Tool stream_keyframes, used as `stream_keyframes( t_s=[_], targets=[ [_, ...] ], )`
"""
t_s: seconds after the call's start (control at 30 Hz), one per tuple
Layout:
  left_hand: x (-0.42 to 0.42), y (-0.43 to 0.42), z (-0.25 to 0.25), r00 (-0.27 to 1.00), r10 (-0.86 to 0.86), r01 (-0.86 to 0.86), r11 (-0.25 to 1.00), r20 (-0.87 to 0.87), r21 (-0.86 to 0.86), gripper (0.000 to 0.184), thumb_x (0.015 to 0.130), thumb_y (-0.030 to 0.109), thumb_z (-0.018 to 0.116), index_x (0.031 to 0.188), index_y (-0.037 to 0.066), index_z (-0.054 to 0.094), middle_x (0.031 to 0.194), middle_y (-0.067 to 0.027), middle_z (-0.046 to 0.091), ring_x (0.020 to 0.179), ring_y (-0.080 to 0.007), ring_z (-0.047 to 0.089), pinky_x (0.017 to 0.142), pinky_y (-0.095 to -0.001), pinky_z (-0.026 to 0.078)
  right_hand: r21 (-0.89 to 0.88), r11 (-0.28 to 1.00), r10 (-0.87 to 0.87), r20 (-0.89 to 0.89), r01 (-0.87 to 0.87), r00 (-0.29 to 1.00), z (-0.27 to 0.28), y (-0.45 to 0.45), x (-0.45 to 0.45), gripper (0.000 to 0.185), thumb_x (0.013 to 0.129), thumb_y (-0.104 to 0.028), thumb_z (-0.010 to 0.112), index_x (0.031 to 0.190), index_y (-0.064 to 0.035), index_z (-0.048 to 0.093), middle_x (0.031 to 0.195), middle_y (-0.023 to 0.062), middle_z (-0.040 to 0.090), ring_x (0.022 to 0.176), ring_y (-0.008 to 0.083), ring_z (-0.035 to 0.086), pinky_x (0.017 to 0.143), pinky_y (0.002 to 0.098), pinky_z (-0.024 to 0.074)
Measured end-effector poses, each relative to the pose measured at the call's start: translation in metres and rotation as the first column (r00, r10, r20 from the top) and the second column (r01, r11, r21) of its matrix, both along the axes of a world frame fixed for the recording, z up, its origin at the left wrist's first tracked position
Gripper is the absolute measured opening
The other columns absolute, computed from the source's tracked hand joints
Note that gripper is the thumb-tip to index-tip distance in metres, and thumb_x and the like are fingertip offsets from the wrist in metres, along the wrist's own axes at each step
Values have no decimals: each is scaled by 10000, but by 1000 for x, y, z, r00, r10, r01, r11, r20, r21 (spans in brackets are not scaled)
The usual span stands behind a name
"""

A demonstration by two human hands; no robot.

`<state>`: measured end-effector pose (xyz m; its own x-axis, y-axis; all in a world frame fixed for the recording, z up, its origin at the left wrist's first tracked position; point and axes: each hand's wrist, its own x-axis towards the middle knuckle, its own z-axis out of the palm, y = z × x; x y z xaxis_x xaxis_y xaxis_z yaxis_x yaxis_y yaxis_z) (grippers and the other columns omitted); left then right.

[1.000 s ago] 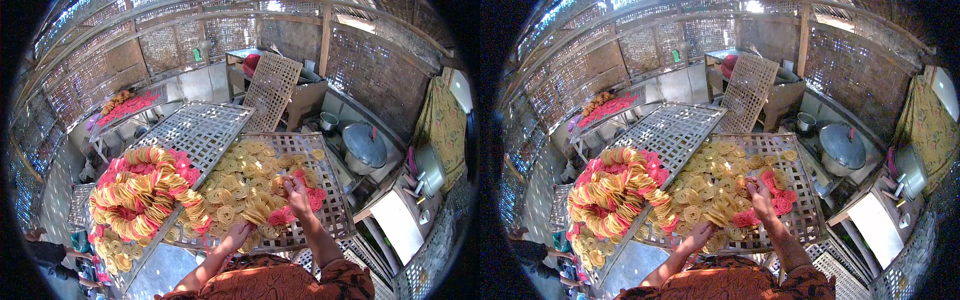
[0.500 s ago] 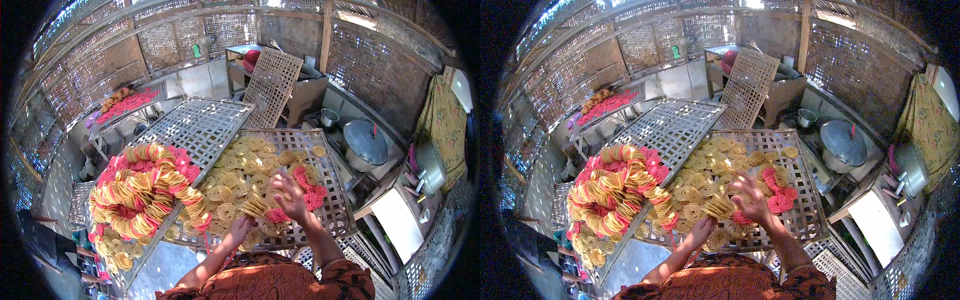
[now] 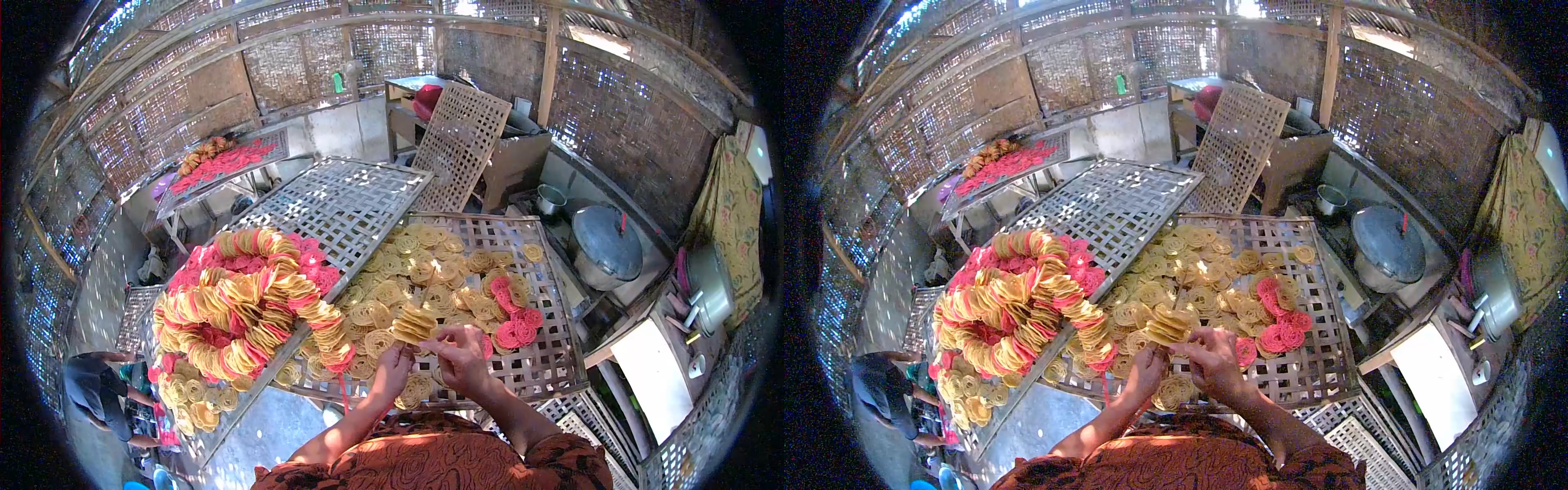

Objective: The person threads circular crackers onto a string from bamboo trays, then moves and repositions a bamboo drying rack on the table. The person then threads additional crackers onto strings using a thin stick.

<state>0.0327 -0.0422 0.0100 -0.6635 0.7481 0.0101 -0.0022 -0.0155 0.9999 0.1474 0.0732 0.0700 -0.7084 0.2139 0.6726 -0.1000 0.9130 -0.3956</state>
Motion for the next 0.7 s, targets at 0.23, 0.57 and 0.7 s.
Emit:
stream_keyframes(
  t_s=[0.23,0.57,0.7],
  targets=[
    [0,-1,-6,999,0,-1,1000,47,1,231,947,211,432,904,21,557,642,15,461,576,-75,406,526,-233,358,-58,998,5,22,-4,1000,-11,4,0,399,648,44,593,993,-150,646,945,59,574,789,223,508,727,350,368],
    [0,0,-6,986,18,-22,999,-166,-24,174,903,142,439,904,17,560,673,-4,492,603,-98,443,550,-259,381,-91,995,-41,28,44,999,-3,3,3,410,660,42,578,1026,-133,636,891,90,529,808,252,492,733,363,366],
    [-2,-1,-16,994,-27,21,998,-102,-63,178,896,139,440,911,12,564,679,-9,499,622,-100,454,567,-270,389,-113,989,-97,-8,96,995,0,5,3,392,673,58,556,1023,-100,635,896,100,514,822,248,493,732,354,390]
  ],
)
